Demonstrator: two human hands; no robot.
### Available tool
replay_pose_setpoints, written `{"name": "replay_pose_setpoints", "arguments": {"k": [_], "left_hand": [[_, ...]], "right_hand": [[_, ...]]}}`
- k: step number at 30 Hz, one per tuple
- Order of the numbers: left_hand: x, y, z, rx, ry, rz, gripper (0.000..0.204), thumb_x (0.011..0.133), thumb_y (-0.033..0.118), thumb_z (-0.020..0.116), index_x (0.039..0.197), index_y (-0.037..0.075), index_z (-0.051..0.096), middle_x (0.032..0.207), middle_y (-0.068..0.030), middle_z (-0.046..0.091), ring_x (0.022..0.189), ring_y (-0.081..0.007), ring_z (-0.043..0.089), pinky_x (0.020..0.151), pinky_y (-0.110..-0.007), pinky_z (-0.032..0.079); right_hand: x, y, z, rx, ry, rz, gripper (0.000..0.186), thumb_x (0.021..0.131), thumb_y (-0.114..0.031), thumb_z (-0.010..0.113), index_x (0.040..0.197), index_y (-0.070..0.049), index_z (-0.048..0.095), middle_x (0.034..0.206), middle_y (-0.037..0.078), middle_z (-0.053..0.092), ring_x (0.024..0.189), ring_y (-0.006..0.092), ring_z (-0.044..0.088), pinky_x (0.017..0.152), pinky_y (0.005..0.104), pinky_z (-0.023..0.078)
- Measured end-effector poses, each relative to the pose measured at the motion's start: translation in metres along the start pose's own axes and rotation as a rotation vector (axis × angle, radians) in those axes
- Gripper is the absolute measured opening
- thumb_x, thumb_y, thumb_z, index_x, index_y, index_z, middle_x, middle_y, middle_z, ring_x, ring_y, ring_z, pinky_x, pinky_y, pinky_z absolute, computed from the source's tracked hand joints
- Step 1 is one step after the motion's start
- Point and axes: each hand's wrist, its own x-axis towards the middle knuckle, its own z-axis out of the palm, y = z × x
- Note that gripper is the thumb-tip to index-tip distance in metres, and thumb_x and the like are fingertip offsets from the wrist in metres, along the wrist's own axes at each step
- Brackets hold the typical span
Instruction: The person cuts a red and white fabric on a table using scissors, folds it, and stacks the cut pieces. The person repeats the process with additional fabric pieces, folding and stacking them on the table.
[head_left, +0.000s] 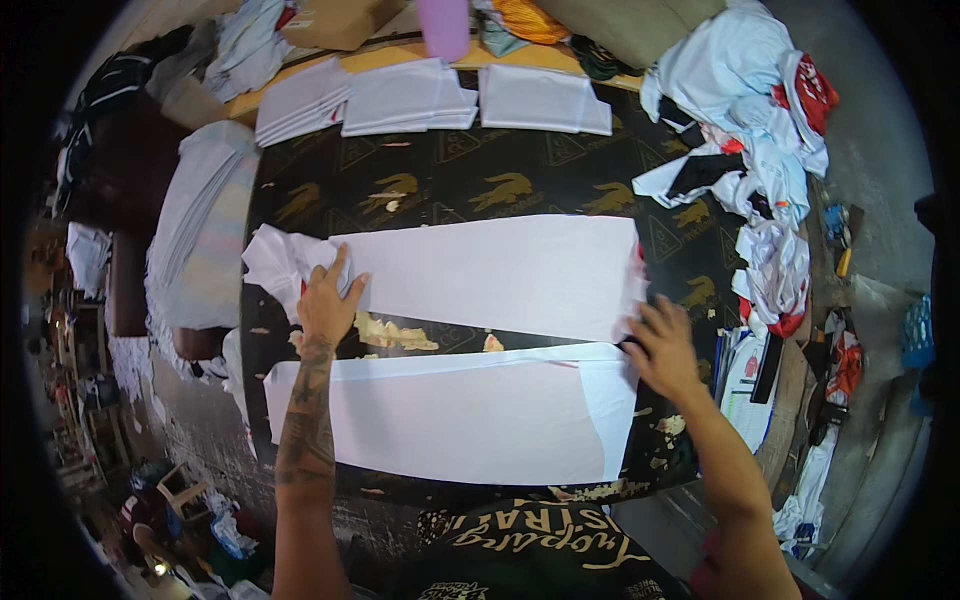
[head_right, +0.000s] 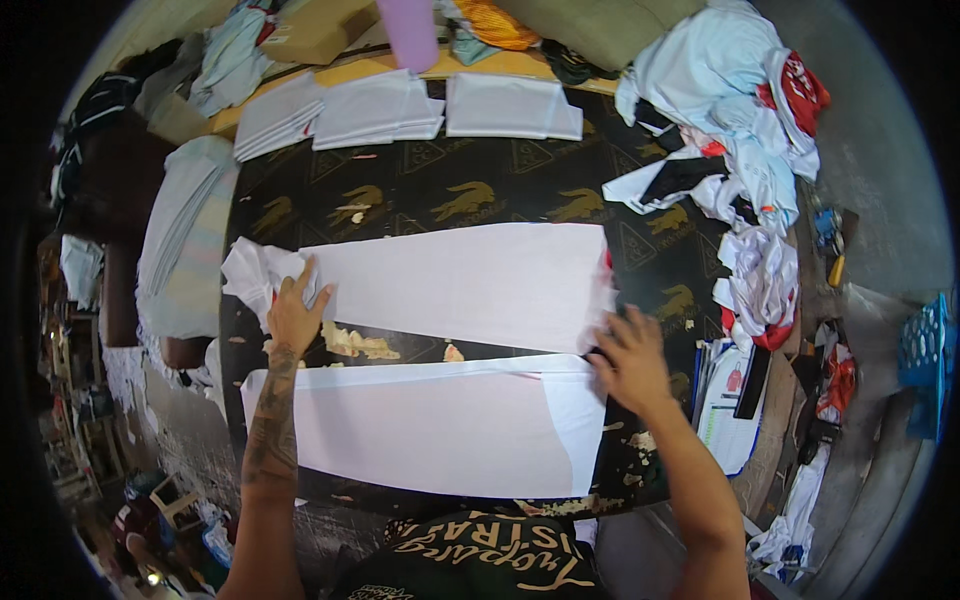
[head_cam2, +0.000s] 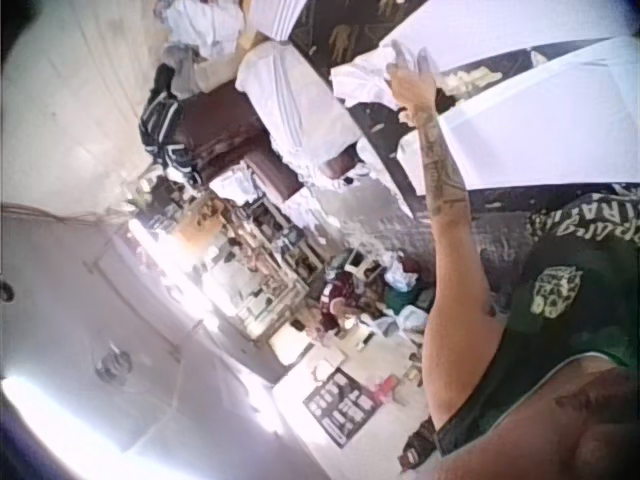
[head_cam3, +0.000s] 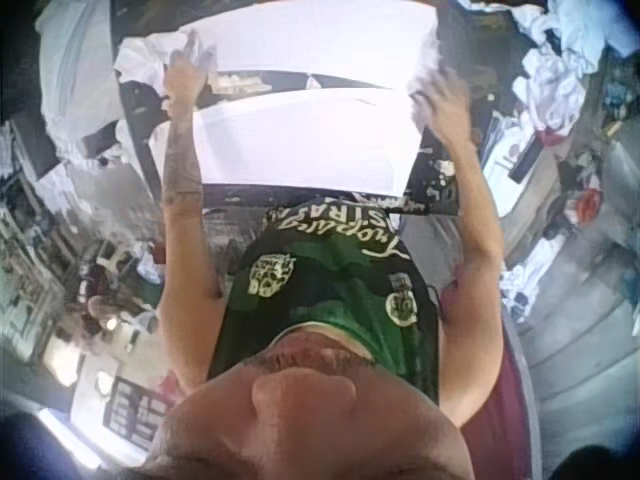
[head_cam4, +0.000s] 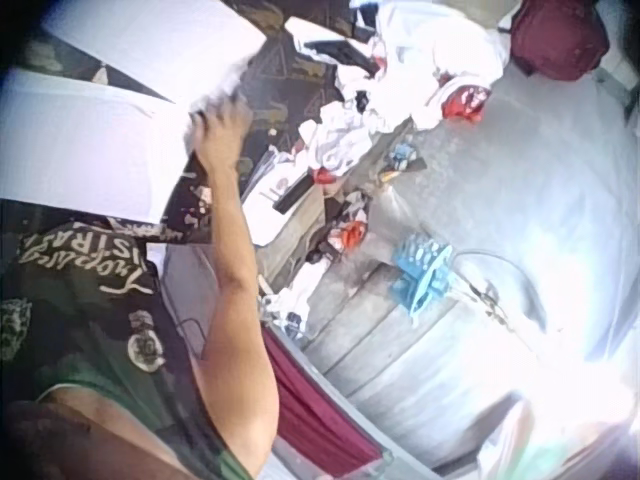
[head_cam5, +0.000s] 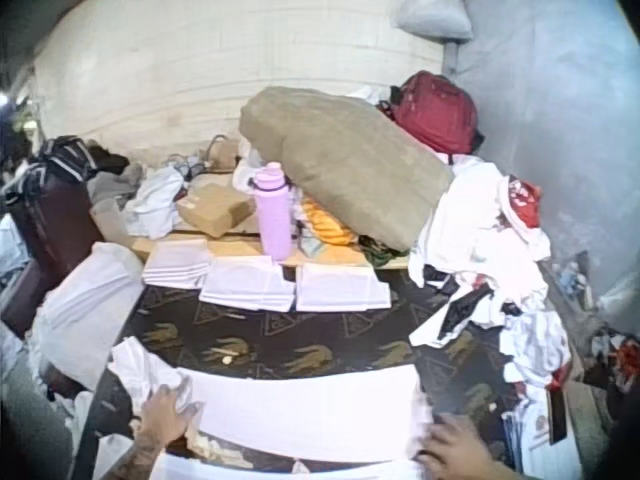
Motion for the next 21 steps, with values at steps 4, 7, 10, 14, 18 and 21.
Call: {"name": "replay_pose_setpoints", "arguments": {"k": [4, 7, 10, 14, 18, 21], "left_hand": [[-0.007, -0.101, -0.044, -0.098, 0.12, -0.279, 0.067, 0.09, 0.025, 0.076, 0.151, 0.008, 0.054, 0.132, -0.0232, 0.071, 0.124, -0.045, 0.067, 0.1, -0.054, 0.053], [-0.04, -0.147, -0.117, 0.144, 0.179, -0.392, 0.032, 0.094, 0.02, 0.075, 0.12, 0.0, 0.073, 0.108, -0.0192, 0.078, 0.097, -0.0391, 0.076, 0.086, -0.05, 0.058], [-0.067, -0.118, -0.191, -0.313, 0.198, -0.245, 0.021, 0.097, 0.017, 0.075, 0.108, -0.001, 0.078, 0.093, -0.0142, 0.078, 0.081, -0.0258, 0.075, 0.076, -0.041, 0.058], [-0.106, -0.002, -0.255, -0.37, -0.208, 0.042, 0.021, 0.084, 0.014, 0.08, 0.102, 0.003, 0.081, 0.085, -0.0126, 0.076, 0.074, -0.0247, 0.072, 0.069, -0.035, 0.056], [-0.15, 0.067, -0.271, -0.215, -0.254, 0.061, 0.029, 0.076, 0.028, 0.083, 0.091, 0.005, 0.075, 0.079, -0.0173, 0.072, 0.074, -0.0388, 0.072, 0.069, -0.045, 0.055], [-0.17, 0.058, -0.28, -0.242, -0.211, -0.013, 0.026, 0.076, 0.024, 0.082, 0.092, 0.005, 0.073, 0.079, -0.0171, 0.072, 0.076, -0.0397, 0.072, 0.07, -0.046, 0.054]], "right_hand": [[-0.043, 0.031, -0.023, 0.118, 0.137, 0.349, 0.024, 0.096, -0.015, 0.074, 0.118, -0.006, 0.074, 0.135, 0.016, 0.065, 0.134, 0.0402, 0.057, 0.115, 0.0501, 0.044], [-0.045, -0.002, -0.029, 0.188, 0.196, 0.485, 0.022, 0.096, -0.01, 0.073, 0.116, -0.003, 0.073, 0.13, 0.015, 0.068, 0.126, 0.0379, 0.061, 0.111, 0.0459, 0.047], [-0.019, -0.073, -0.037, 0.451, 0.2, 0.252, 0.028, 0.093, -0.011, 0.078, 0.119, -0.003, 0.073, 0.13, 0.016, 0.07, 0.127, 0.0383, 0.063, 0.11, 0.0466, 0.049], [0.034, -0.211, -0.06, 0.692, 0.109, -0.153, 0.06, 0.087, -0.026, 0.088, 0.139, -0.006, 0.067, 0.141, 0.016, 0.067, 0.139, 0.039, 0.057, 0.119, 0.0508, 0.045], [0.053, -0.335, -0.07, 0.985, -0.139, -0.276, 0.062, 0.082, -0.025, 0.09, 0.135, -0.003, 0.067, 0.133, 0.019, 0.071, 0.126, 0.0386, 0.067, 0.109, 0.0483, 0.052], [0.05, -0.337, -0.069, 0.862, -0.286, -0.258, 0.046, 0.082, -0.009, 0.079, 0.127, -0.004, 0.07, 0.115, 0.019, 0.076, 0.106, 0.0358, 0.075, 0.094, 0.0444, 0.058]]}}
